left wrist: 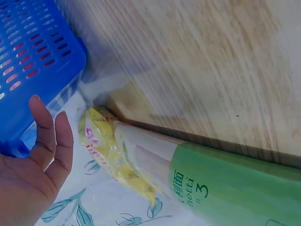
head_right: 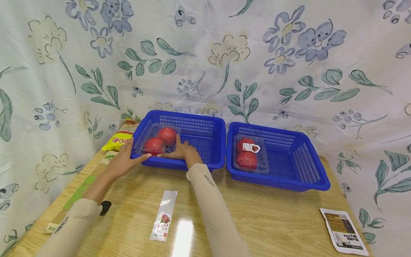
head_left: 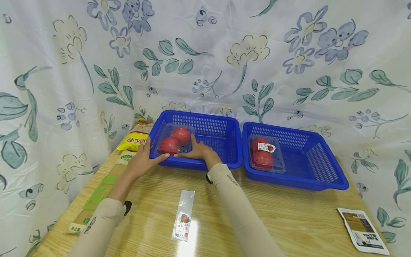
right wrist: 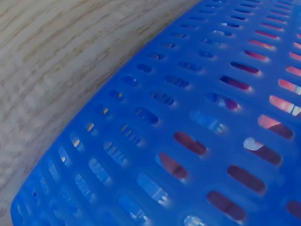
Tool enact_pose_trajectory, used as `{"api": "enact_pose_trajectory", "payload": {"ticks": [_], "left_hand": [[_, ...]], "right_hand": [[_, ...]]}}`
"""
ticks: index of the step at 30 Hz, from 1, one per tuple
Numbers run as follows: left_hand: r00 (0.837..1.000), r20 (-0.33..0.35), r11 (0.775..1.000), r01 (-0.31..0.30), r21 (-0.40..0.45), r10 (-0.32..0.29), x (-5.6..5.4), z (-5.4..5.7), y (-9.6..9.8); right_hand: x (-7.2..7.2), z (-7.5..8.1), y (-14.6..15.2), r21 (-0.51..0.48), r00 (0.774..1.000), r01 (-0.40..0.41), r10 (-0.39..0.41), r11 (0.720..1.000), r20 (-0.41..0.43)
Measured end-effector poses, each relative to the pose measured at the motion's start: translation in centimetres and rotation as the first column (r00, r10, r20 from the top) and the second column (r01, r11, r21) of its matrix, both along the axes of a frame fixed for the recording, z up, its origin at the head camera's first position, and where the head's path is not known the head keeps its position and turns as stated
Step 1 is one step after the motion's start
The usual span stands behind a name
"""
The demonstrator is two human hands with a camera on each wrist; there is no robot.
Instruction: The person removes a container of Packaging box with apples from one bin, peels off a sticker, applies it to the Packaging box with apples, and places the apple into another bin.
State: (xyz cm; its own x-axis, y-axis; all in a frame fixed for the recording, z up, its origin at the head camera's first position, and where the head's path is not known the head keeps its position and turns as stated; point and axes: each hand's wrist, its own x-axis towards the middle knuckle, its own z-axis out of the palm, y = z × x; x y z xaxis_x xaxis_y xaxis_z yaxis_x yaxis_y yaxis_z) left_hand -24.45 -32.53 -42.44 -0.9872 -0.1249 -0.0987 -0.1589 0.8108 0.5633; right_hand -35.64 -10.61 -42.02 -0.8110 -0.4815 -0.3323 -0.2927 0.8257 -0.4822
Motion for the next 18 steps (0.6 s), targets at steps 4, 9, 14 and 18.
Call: {"api": "enact_pose_trajectory", "payload": {"ticks": [4, 9, 14, 18], "left_hand": [[1.000, -0.007, 1.000, 0.001, 0.024, -0.001, -0.1, 0.0, -0.1], [0.999, -0.029, 0.999, 0.015, 0.047, -0.014, -0.2, -0.1, -0.5], [0.997, -0.075, 0.997, 0.038, 0.061, -0.033, -0.4, -0.3, -0.7], [0.998, -0.055, 0.997, 0.035, 0.069, -0.031, -0.5, -0.4, -0.6]], "right_hand": [[0.1, -0.2, -0.1, 0.039, 0.999, 0.027, -0.026, 0.999, -0.033], [0.1, -0.1, -0.5, 0.111, 0.997, 0.014, -0.005, 0.994, -0.081], [-0.4, 0.3, -0.7, 0.101, 0.998, 0.022, -0.016, 0.995, -0.063], [-0.9, 0.5, -0.6, 0.027, 1.000, 0.006, -0.006, 1.000, 0.011]]}}
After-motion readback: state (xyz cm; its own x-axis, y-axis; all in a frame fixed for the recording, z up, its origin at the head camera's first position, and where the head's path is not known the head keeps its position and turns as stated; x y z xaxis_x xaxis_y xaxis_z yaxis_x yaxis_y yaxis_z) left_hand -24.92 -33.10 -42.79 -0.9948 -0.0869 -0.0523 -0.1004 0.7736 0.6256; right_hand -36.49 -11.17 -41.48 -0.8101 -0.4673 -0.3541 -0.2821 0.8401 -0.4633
